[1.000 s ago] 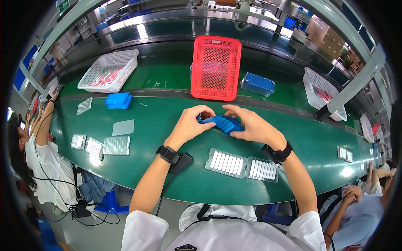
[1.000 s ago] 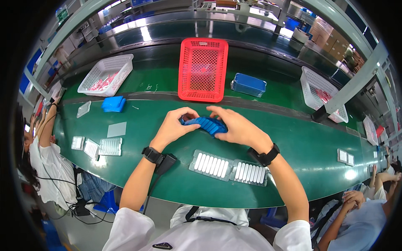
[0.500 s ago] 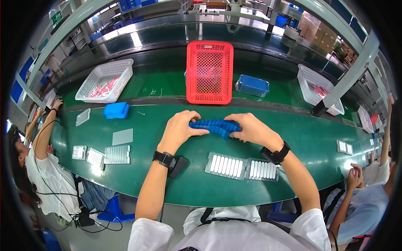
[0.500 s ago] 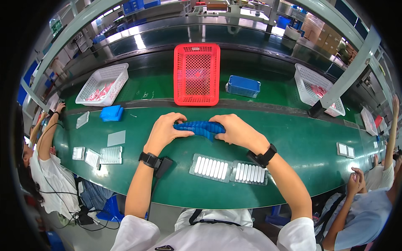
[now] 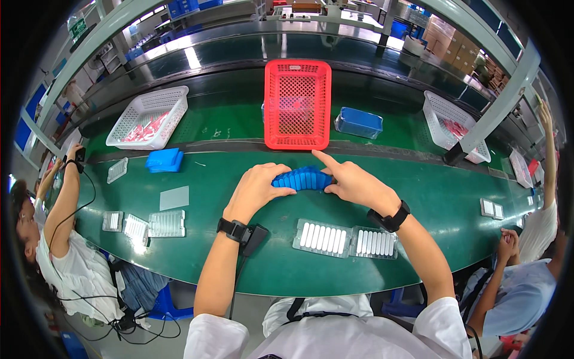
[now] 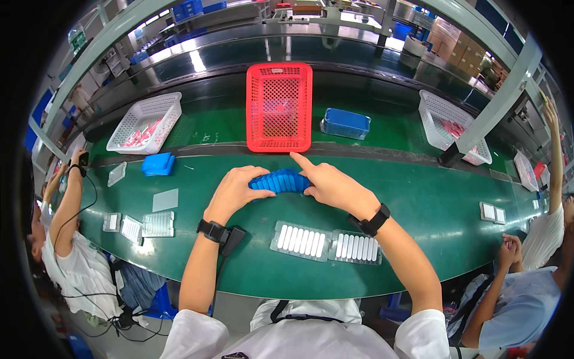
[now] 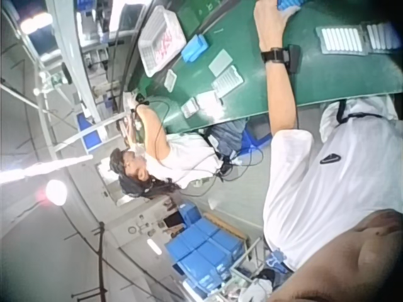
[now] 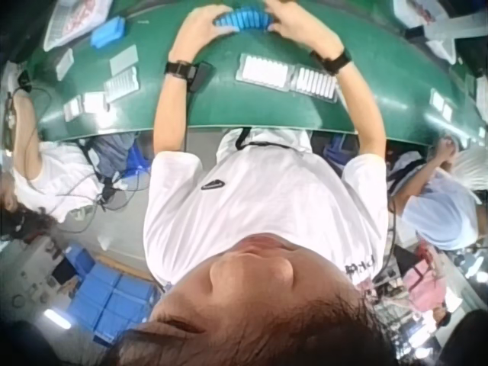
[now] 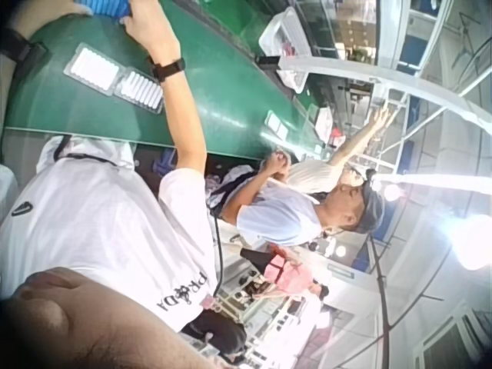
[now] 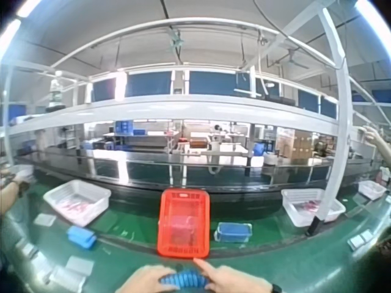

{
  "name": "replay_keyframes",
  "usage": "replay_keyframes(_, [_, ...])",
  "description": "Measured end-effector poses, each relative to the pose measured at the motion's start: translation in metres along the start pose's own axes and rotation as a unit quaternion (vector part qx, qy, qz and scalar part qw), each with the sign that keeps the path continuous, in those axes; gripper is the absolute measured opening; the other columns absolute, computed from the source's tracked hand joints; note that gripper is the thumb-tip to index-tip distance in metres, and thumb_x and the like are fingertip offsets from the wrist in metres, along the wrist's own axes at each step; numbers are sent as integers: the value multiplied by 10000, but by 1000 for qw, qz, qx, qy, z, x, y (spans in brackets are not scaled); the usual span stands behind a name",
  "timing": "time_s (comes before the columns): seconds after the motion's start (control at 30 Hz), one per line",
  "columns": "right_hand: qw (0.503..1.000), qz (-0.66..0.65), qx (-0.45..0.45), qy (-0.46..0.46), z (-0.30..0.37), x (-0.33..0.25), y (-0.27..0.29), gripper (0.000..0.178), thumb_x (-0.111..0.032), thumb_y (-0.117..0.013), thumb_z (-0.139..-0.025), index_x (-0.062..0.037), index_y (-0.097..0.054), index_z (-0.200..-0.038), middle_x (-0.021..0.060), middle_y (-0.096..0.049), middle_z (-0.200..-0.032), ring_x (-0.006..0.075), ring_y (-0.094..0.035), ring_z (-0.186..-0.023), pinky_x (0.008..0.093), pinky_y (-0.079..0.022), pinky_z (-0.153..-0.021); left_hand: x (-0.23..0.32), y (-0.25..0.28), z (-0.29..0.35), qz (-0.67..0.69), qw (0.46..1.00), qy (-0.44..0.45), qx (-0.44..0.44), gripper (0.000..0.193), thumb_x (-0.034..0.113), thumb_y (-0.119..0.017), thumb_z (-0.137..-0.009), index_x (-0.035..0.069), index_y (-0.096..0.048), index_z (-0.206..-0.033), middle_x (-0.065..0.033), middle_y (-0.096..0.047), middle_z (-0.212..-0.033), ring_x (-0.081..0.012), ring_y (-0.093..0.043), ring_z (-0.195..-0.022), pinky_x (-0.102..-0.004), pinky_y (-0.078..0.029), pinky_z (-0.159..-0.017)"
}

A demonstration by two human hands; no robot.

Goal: The recorder is assembling small blue and white plastic components on a factory production line.

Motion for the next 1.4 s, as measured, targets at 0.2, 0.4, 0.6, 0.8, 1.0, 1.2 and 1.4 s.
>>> replay_keyframes(0.2, [998,11,-36,-41,-1,12,-5,850,-12,-776,-840,-78,-355,-1576,239,-735,-1148,433,-700,-959,473,-552,-834,2,-12,0,45,997,39,-55,399,229,-863,-790,33,-700,-1097,-153,-733,-997,-363,-697,-910,-425,-559,-810])
replay_keyframes(0.4, [996,-2,-68,-52,-10,6,-7,920,-66,-847,-789,-53,-362,-1571,288,-699,-1231,369,-732,-897,435,-574,-837,-4,-10,0,79,993,65,-60,363,169,-864,-795,-10,-719,-1075,-157,-743,-953,-305,-721,-866,-374,-567,-780])
replay_keyframes(0.6, [993,-93,-54,-50,-10,7,-7,1052,-285,-961,-714,-36,-381,-1556,240,-581,-1334,243,-710,-864,358,-591,-836,-8,-13,-1,84,993,62,-48,325,122,-839,-804,-15,-718,-1072,-155,-742,-944,-289,-715,-826,-360,-571,-767])
replay_keyframes(0.8, [985,-55,-100,-131,-8,12,-15,1092,-554,-938,-674,30,-462,-1464,233,-573,-1289,338,-674,-1038,388,-570,-900,-16,-11,-1,81,993,82,-23,298,104,-824,-795,-16,-714,-1045,-151,-740,-915,-291,-704,-783,-356,-555,-730])
replay_keyframes(1.0, [994,-76,-81,-18,-14,-11,-9,1010,-553,-946,-666,30,-549,-1390,194,-645,-1178,331,-699,-951,395,-580,-831,-22,-11,-2,93,988,123,-3,270,116,-827,-806,-15,-712,-1013,-152,-732,-878,-259,-692,-756,-351,-545,-717])
replay_keyframes(1.2, [999,-21,34,21,-18,-3,-6,414,-136,-740,-900,27,-628,-1263,207,-728,-862,280,-728,-755,377,-570,-738,-24,-15,0,111,987,114,-7,311,129,-828,-807,-24,-699,-1046,-142,-712,-834,-236,-683,-731,-364,-543,-717])
replay_keyframes(1.4, [985,-170,35,-11,-23,19,-3,435,-143,-736,-903,18,-622,-1291,128,-723,-951,214,-710,-802,363,-573,-729,-42,-34,10,321,902,267,-110,281,121,-814,-846,-42,-695,-1043,-95,-684,-779,-143,-630,-544,-285,-487,-467])
Point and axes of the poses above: each hand's wrist, its own z-axis away from the middle knuckle, its own y-axis out of the back of the hand, x = y × z, the point moved 10 cm from there along -z, towards the middle knuckle
